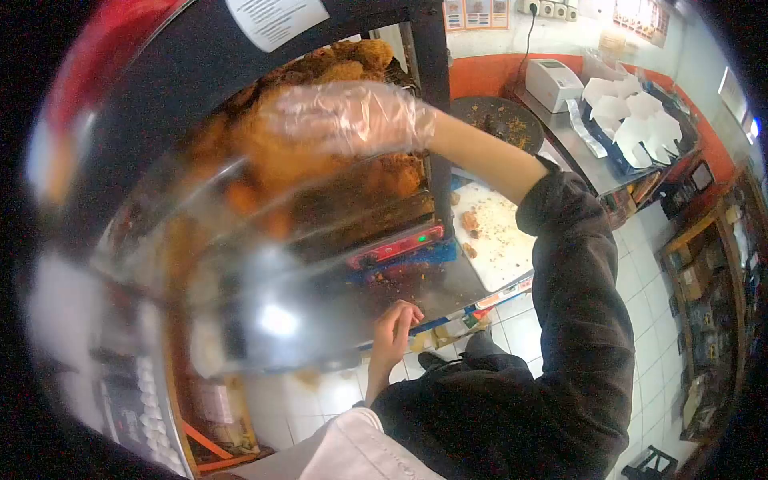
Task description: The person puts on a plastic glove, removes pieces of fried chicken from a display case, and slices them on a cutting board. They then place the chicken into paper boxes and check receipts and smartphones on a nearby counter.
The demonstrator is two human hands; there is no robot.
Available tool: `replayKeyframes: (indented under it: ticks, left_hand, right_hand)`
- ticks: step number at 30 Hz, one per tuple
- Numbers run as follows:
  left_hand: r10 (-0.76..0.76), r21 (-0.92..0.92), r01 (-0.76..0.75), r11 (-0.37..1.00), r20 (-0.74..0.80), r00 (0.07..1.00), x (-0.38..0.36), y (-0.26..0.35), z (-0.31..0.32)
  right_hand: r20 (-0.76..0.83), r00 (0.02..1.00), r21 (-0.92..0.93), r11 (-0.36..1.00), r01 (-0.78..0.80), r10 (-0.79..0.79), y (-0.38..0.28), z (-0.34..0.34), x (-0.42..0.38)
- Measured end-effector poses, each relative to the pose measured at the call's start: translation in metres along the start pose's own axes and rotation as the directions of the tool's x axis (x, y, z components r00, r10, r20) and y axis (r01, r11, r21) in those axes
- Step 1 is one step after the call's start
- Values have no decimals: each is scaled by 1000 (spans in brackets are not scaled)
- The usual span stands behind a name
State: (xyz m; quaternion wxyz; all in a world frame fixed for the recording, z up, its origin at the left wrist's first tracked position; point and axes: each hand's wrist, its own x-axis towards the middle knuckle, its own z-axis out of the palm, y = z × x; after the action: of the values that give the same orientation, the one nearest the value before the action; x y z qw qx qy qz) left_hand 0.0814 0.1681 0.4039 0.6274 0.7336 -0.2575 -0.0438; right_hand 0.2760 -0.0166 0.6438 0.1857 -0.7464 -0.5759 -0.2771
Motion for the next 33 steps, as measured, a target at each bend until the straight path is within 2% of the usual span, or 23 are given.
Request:
replayKeyframes:
  ticks: [1,2,3,5,7,8,9,11,13,15,16,18,19,21,22,23,25,26,27,29,30,32,33]
  left_hand:
    - [7,-23,-6,1000,17,1000,1,-2,4]
    - [-41,-51,43,998,39,998,0,2,6]
    - [-39,-47,41,998,41,998,0,0,7]
    - [-129,-106,131,986,24,991,-5,-4,10]
    - [-140,-73,140,987,-2,990,-14,-19,9]
    - [-192,-62,190,980,-35,981,-19,-22,6]
    - [-241,-53,237,970,-74,968,-21,-25,4]
    - [-295,-60,290,955,-134,946,-31,-35,-2]
    - [-350,-71,343,937,-214,912,-29,-36,-9]
    - [-386,-38,390,920,-263,884,-26,-32,-13]
    - [-359,-27,368,929,-297,885,-24,-35,-14]
    - [-377,22,407,913,-335,864,-14,-25,-11]
    - [-396,75,445,892,-344,851,-9,-21,-10]
    - [-354,56,395,917,-344,870,-5,-18,0]
    - [-306,43,338,940,-329,893,-4,-16,4]
    - [-303,46,338,940,-346,888,-3,-17,7]
    - [-323,34,344,938,-270,907,-11,-23,14]
    - [-323,41,345,938,-264,909,-16,-30,15]
    - [-318,38,341,939,-271,908,-22,-33,16]
    - [-394,-3,410,912,-283,875,-29,-30,15]
    - [-391,-4,407,914,-283,876,-34,-32,13]
    - [-400,8,421,907,-297,867,-42,-42,8]
    - [-399,7,418,908,-290,870,-42,-45,5]
  right_hand:
    - [2,999,-314,949,-33,35,-16,-1,-6]
    - [-1,990,-434,892,125,-140,-24,-3,-15]
    - [38,999,-519,855,25,-7,-45,-2,-26]
    - [71,976,-241,953,-184,206,-71,-10,-50]
    - [-137,961,111,968,-227,241,-81,-6,-99]
    - [6,886,130,878,-460,463,-99,-24,-115]
    - [150,749,111,742,-661,645,-115,-44,-132]
    - [94,513,290,469,-834,853,-109,-45,-191]
    - [0,306,406,280,-870,952,-93,-55,-224]
    - [-280,423,190,482,-855,862,-52,-48,-261]
    - [-266,448,195,503,-842,854,-25,-42,-280]
    - [-625,505,-185,516,-836,595,31,-20,-320]
    - [-617,515,-179,532,-828,595,54,-2,-345]
    - [-533,347,-236,258,-937,772,91,27,-389]
    - [-200,284,-400,187,-897,938,95,29,-403]
    - [-195,299,-395,205,-896,934,87,28,-380]
    - [-150,213,-542,100,-834,965,62,23,-340]
    - [-416,291,-544,21,-839,862,64,34,-341]
    - [-416,300,-546,28,-838,859,64,30,-332]
    - [-666,458,-381,259,-888,589,40,2,-269]
    - [-666,460,-383,261,-886,587,25,-13,-236]
    - [-716,643,-377,625,-684,272,-8,-46,-167]
    - [-621,763,-516,641,-569,178,-25,-57,-138]
